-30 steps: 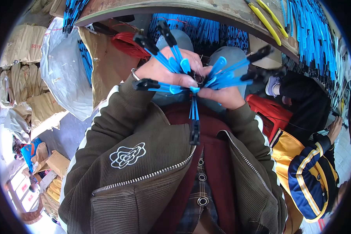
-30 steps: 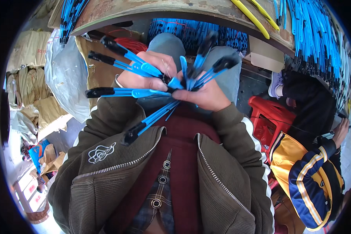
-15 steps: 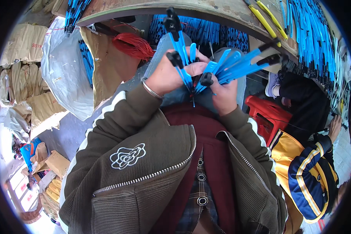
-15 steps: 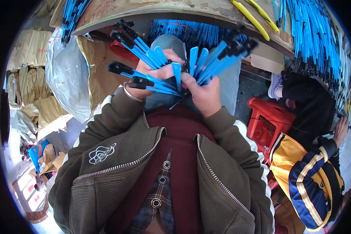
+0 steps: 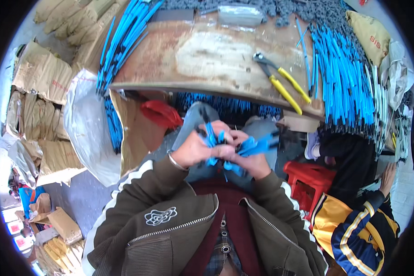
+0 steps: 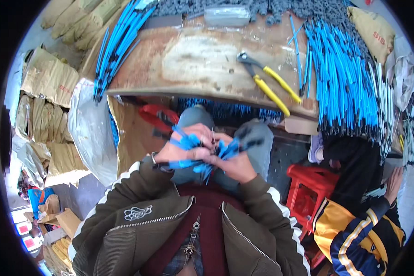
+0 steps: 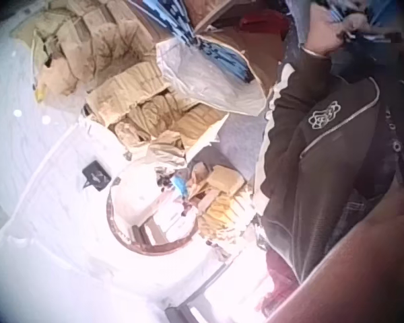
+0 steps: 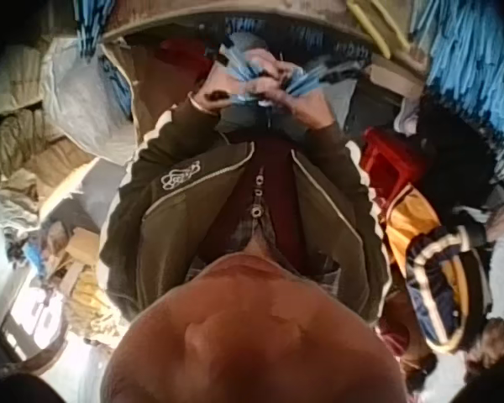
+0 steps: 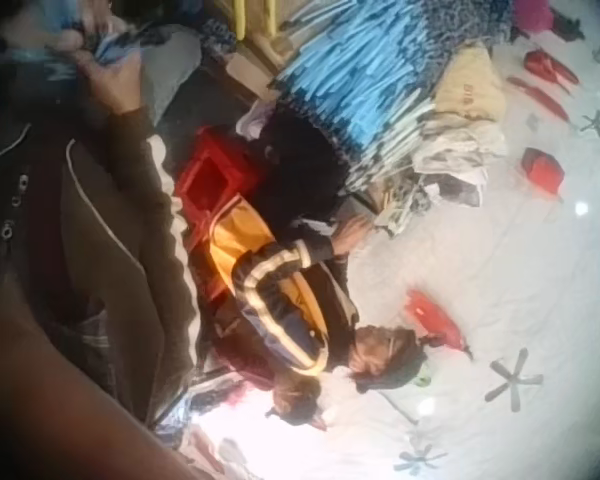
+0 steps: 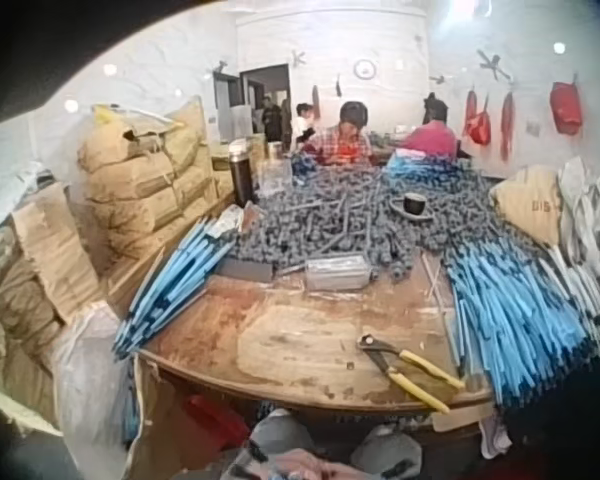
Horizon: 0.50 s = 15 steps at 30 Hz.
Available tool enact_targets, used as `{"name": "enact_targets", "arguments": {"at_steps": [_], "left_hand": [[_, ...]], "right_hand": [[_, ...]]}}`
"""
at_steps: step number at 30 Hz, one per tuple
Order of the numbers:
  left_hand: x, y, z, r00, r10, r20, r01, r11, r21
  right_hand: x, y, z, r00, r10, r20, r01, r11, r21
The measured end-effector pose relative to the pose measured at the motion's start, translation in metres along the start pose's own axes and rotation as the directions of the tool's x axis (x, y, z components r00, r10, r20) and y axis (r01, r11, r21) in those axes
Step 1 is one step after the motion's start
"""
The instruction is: The person assembles electrical wiring harnesses by bundling blue wires into plastic connectors and securing them with pliers, then trimming the excess wire with the same tool.
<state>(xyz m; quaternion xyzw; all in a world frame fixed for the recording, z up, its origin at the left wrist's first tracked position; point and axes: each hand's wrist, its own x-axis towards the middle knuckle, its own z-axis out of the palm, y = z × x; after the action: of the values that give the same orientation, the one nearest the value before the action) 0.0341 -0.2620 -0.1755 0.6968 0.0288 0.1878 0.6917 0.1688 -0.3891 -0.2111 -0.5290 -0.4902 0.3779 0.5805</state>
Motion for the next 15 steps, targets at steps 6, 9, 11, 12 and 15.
{"name": "enact_targets", "arguments": {"at_steps": [6, 9, 11, 12, 15], "left_hand": [[0.049, 0.069, -0.098, 0.987, -0.107, 0.119, 0.093, 0.989, 0.117], [0.113, 0.08, -0.158, 0.957, -0.009, -0.291, 0.168, 0.834, 0.525], [0.161, 0.065, -0.188, 0.919, 0.215, -0.33, 0.178, 0.52, 0.835], [0.183, 0.055, -0.195, 0.911, 0.334, -0.243, 0.158, 0.262, 0.952], [0.229, 0.027, -0.205, 0.943, 0.299, -0.147, 0.124, 0.097, 0.988]], "right_hand": [[0.01, 0.007, -0.013, 0.976, 0.164, 0.147, -0.2, 0.937, 0.287], [0.015, 0.01, -0.017, 0.99, 0.117, 0.075, -0.129, 0.975, 0.18], [0.018, 0.01, -0.017, 0.976, 0.193, 0.105, -0.21, 0.961, 0.18], [0.02, 0.009, -0.017, 0.953, 0.275, 0.131, -0.295, 0.94, 0.172], [0.026, 0.01, -0.019, 0.918, 0.36, 0.166, -0.387, 0.906, 0.173]]}}
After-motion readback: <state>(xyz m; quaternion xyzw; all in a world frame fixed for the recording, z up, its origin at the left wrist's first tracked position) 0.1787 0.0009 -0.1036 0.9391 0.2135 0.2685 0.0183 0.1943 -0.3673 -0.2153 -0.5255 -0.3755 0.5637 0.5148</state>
